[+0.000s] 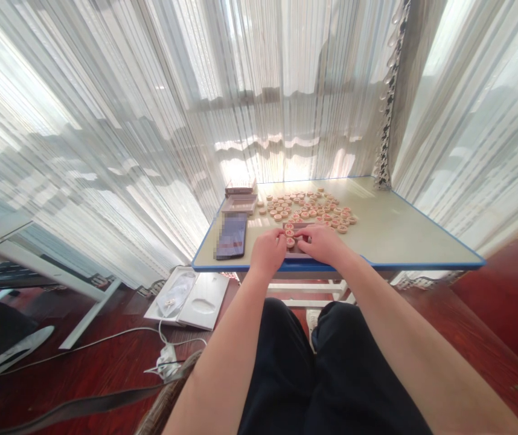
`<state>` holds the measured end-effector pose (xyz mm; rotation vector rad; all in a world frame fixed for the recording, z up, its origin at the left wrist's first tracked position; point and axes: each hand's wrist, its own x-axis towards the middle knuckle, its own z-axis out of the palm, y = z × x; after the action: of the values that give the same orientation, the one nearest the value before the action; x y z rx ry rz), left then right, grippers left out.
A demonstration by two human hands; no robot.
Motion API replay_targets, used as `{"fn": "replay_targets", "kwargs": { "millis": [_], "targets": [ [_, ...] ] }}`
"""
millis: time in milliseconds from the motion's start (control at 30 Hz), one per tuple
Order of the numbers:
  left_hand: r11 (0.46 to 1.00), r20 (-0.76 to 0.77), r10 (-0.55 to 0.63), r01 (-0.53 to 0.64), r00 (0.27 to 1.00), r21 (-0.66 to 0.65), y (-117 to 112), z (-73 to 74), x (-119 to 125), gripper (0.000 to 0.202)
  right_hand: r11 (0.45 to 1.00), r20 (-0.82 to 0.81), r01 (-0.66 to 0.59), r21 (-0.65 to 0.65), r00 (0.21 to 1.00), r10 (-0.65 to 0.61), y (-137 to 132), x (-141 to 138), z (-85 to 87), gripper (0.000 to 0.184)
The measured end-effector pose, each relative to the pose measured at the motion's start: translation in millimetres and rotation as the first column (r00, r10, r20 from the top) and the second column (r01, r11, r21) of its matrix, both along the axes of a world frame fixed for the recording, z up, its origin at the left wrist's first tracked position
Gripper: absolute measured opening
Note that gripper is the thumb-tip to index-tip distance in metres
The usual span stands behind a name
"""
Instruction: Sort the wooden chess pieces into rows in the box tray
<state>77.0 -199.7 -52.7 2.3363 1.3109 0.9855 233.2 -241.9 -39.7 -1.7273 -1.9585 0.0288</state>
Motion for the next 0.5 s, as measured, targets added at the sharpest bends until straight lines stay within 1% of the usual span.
{"fn": "replay_targets", "kwargs": {
  "millis": [233, 400, 500],
  "targets": [
    [1.000, -0.016, 0.003, -0.003, 1.000, -0.001, -1.4, 1.8, 0.2, 0.031, 1.000, 0.000, -0.008, 0.021, 1.000, 0.008, 0.1, 0.0, -0.9, 0.027],
    [0.999, -0.046, 0.047, -0.047, 0.998, 0.000, -1.3, 3.3, 0.6, 0.034, 0.998, 0.061, -0.018, -0.057, 0.998, 0.021, 1.7, -0.2, 3.2, 0.024],
    [0.999, -0.065, 0.043, -0.043, 0.997, -0.010, -1.3, 4.4, 0.8, 0.034, 0.996, 0.092, -0.002, -0.089, 0.996, 0.011, 4.0, -0.9, 4.8, 0.024]
  ]
}}
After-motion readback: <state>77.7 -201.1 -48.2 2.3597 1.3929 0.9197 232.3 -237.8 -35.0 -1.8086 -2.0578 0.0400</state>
